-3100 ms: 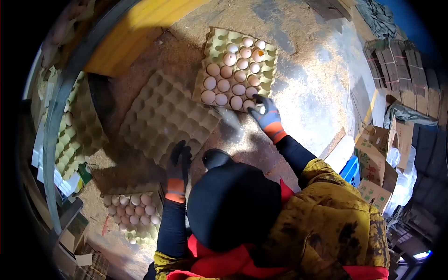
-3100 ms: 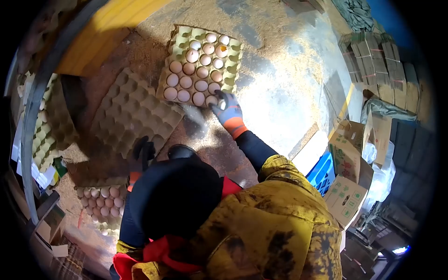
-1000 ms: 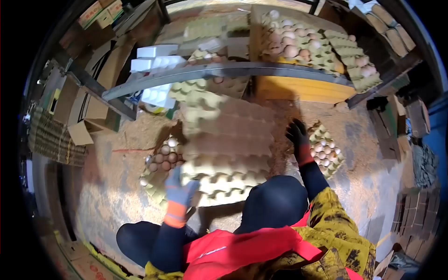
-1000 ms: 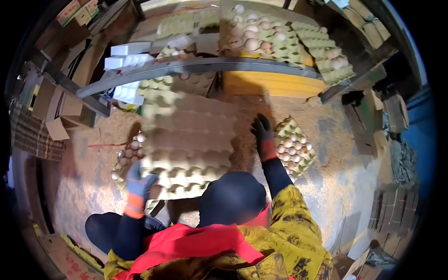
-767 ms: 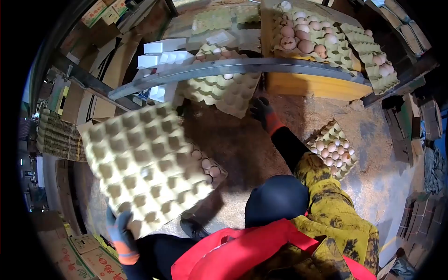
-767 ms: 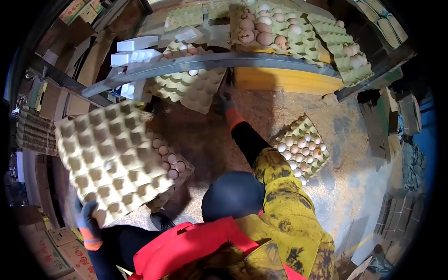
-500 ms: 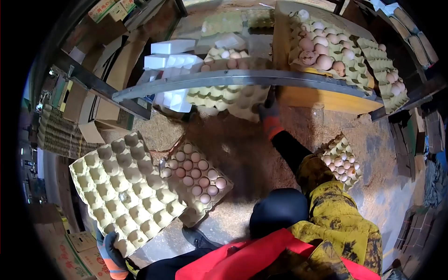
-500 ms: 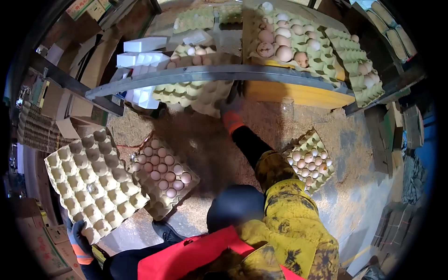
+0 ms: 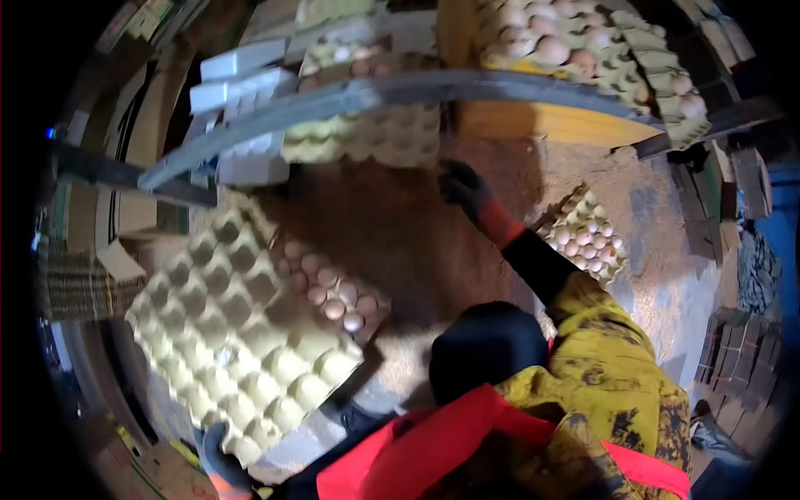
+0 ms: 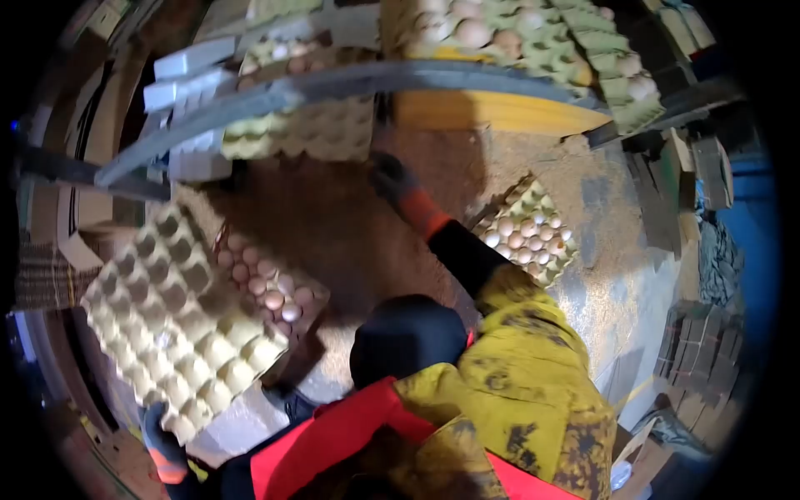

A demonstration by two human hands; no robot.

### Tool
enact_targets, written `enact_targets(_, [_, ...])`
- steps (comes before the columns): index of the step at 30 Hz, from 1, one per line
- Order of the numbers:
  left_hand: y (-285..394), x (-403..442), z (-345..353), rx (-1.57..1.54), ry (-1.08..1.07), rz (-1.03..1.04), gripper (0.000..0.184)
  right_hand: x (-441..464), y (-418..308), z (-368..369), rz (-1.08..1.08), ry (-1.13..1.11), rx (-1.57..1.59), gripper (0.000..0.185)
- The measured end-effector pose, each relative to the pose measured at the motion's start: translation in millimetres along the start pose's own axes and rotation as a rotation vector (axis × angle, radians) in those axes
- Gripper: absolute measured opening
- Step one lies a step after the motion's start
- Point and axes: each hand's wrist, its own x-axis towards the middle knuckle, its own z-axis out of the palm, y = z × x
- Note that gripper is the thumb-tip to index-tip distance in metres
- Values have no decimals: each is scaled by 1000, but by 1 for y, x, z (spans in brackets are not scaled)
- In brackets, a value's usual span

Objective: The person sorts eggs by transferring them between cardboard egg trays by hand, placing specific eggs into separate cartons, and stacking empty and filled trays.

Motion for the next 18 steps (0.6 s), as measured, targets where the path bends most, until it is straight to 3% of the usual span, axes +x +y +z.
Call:
enact_targets(1, [-9, 1, -1, 14, -65, 67, 37, -24, -4, 9, 115, -136, 52, 55])
enact_targets(3, [34, 36, 15, -20, -73, 145, 31, -71, -7, 26, 334, -406, 173, 63])
enact_targets(6, [31, 75, 63, -323, -100, 154, 25, -101, -9, 54, 296, -497, 282, 74])
enact_targets(8, [75, 105, 81, -208, -243, 267, 31, -109, -40, 79, 202, -474, 115, 80])
enact_targets(9, [107, 111, 95, -923, -313, -364, 29, -106, -48, 92, 143, -481, 27, 82])
enact_targets(10, [125, 107, 106, -1076, -320, -429, 32, -100, -26, 100, 52, -391, -67, 86])
enact_targets(11, [112, 94, 125, -1160, -374, -535, 36, -98, -25, 99, 91, -389, -108, 87])
enact_targets(14, [83, 35, 142, -989, -570, -520, 40, -89, -31, 75, 147, -349, -257, 89])
enact_targets(15, [77, 23, 141, -1110, -648, -803, 43, -90, -34, 67, 144, -320, -314, 89])
enact_targets(18, [36, -7, 151, -1337, -676, -936, 52, -79, -12, 25, 146, -305, -293, 86])
